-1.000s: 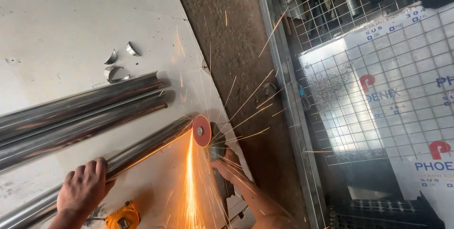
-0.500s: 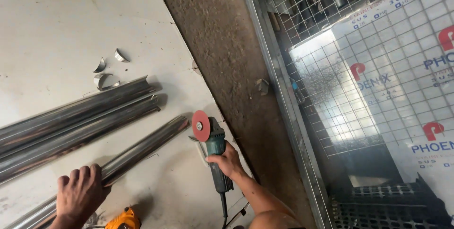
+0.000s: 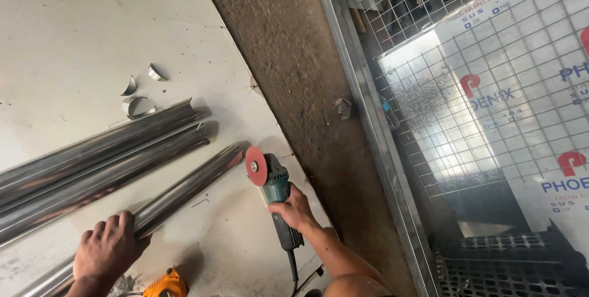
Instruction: Grinding the edges of stainless steel pipes using a handheld angle grinder to smooth them.
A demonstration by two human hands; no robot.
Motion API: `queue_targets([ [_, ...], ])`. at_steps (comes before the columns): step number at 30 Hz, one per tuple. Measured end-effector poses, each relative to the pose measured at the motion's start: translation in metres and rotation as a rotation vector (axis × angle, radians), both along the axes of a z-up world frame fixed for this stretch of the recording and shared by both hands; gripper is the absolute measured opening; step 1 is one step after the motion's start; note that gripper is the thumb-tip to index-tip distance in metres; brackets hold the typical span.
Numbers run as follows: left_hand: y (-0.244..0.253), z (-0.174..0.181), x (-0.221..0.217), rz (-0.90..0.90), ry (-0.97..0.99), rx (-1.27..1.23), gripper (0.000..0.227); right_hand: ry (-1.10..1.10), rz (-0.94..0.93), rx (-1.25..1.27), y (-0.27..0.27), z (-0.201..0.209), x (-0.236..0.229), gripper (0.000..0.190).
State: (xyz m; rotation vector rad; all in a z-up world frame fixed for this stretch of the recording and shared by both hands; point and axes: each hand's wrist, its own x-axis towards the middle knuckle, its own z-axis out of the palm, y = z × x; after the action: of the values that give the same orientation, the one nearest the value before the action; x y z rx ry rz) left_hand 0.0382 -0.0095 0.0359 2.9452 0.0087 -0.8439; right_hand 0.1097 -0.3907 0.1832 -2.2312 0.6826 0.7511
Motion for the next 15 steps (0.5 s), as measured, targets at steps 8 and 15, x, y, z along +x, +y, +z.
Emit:
queue_targets([
  [8,0.0,-0.005,-0.002,0.018,-0.064,-0.009,0.067,0.007,0.027,-0.013,0.006,0.003,0.002,0.045],
  [15,0.0,-0.006,-0.001,-0.016,-0.069,0.028,0.067,0.001,0.022,0.0,0.001,-0.009,0.003,0.047],
])
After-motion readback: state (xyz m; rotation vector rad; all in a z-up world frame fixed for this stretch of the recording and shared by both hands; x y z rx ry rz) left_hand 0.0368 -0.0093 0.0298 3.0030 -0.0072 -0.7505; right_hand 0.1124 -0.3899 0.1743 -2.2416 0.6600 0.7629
